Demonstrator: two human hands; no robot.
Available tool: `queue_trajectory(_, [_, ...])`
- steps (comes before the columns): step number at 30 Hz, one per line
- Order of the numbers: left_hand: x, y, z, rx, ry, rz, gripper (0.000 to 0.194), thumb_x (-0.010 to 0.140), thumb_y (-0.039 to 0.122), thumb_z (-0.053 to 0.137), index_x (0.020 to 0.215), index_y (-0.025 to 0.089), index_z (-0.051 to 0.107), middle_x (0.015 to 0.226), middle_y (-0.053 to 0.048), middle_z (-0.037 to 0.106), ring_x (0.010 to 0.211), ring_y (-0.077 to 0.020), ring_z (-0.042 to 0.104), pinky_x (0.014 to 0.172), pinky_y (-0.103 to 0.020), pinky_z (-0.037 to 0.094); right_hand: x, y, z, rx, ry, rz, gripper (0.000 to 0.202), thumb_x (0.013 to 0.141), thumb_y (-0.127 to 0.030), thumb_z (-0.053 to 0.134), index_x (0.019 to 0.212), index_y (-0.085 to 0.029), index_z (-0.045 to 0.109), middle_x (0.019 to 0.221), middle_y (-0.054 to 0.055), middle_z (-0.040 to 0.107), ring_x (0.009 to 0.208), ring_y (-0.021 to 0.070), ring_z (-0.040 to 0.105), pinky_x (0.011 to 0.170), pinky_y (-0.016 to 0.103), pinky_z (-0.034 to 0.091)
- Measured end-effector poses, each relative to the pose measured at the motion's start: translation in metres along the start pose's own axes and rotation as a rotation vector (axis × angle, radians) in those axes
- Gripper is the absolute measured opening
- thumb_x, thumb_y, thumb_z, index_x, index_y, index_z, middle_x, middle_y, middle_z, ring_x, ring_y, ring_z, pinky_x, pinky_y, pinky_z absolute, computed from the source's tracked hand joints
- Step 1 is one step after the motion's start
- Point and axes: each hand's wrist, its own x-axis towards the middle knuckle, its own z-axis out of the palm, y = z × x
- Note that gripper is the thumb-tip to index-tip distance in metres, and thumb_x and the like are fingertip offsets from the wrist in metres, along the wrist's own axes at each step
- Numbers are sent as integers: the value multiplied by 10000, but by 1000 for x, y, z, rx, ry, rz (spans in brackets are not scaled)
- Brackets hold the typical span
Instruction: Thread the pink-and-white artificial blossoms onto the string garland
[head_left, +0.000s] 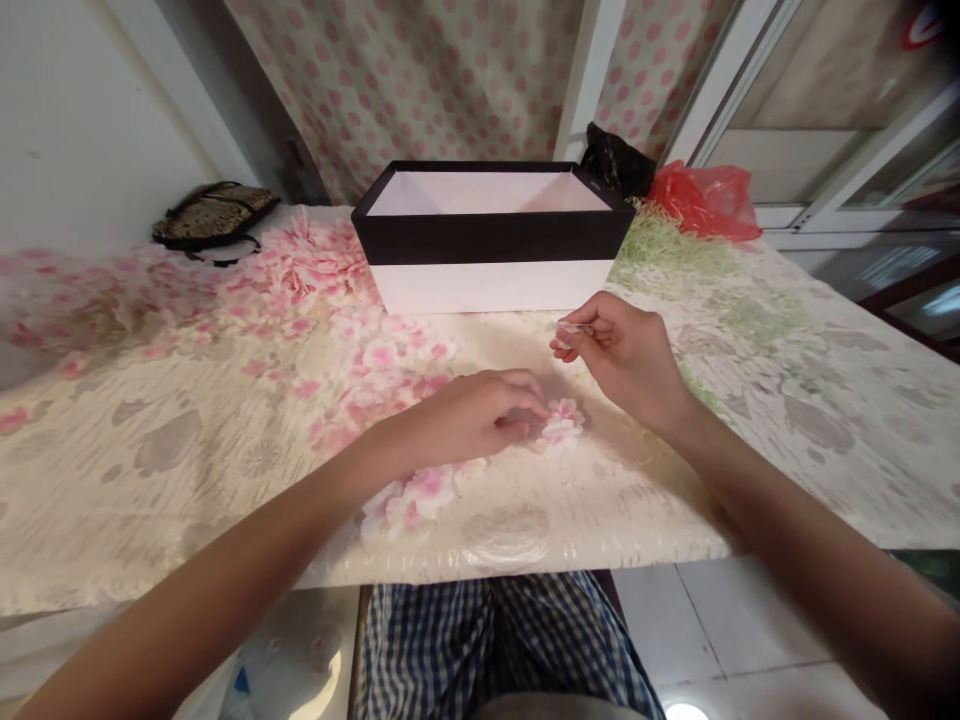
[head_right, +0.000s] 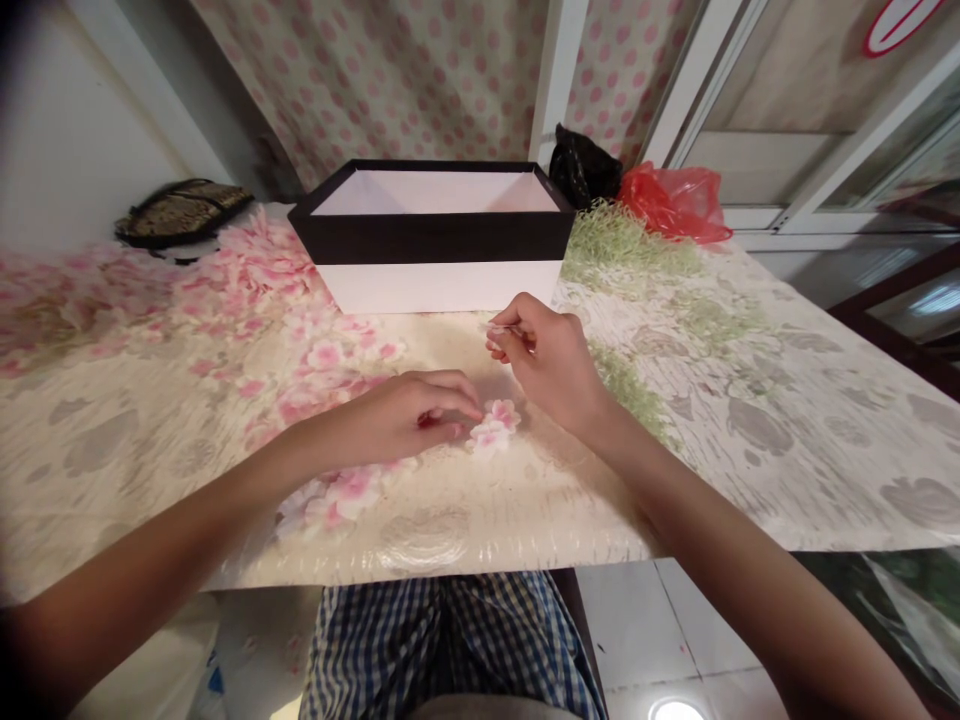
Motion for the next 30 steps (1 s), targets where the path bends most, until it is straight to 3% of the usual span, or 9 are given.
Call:
queue_trajectory(3, [2,-2,3,-21,8,-10,156,844,78,496,806,147,631,856,-21,608,760,-113,573,691,-227,411,0,-1,1,-3,-21,5,56,830,-224,600,794,-204,561,679,-12,656,639,159,660,627,311,531])
queue_trajectory(8, [3,0,3,-202,169,-146,140,840,89,461,762,143,564,678,26,541,565,-69,473,543,-191,352,2,-8,-2,206,-24,71,74,797,-224,653,829,-201,590,708,-7,679,684,161,681,657,307,550])
queue_trajectory(12, [4,3,-2,-371,270,-185,118,841,176,530,732,141,556,666,31,526,562,-62,451,527,-181,339,5,-13,-9,364,-31,99,89,771,-226,693,812,-192,622,709,1,696,667,151,684,654,297,561])
queue_trajectory(21, [5,5,-6,-537,403,-245,115,800,235,602,799,129,647,654,11,563,563,-73,467,522,-202,326,6,-13,-17,652,-299,188,62,767,-230,704,779,-218,644,687,-19,669,647,130,651,672,303,560])
queue_trajectory(26, [7,8,-10,-694,458,-343,61,787,171,583,735,142,598,575,44,483,483,-47,406,462,-185,283,6,-13,-14,633,-268,184,71,776,-260,694,795,-227,634,732,-24,676,699,132,662,684,298,576])
queue_trajectory(30, [8,9,-12,-925,436,-484,136,813,125,522,682,159,519,500,53,419,418,-37,342,423,-186,220,6,-15,-13,591,-83,72,59,798,-227,671,827,-244,622,790,-13,701,760,157,676,716,334,570])
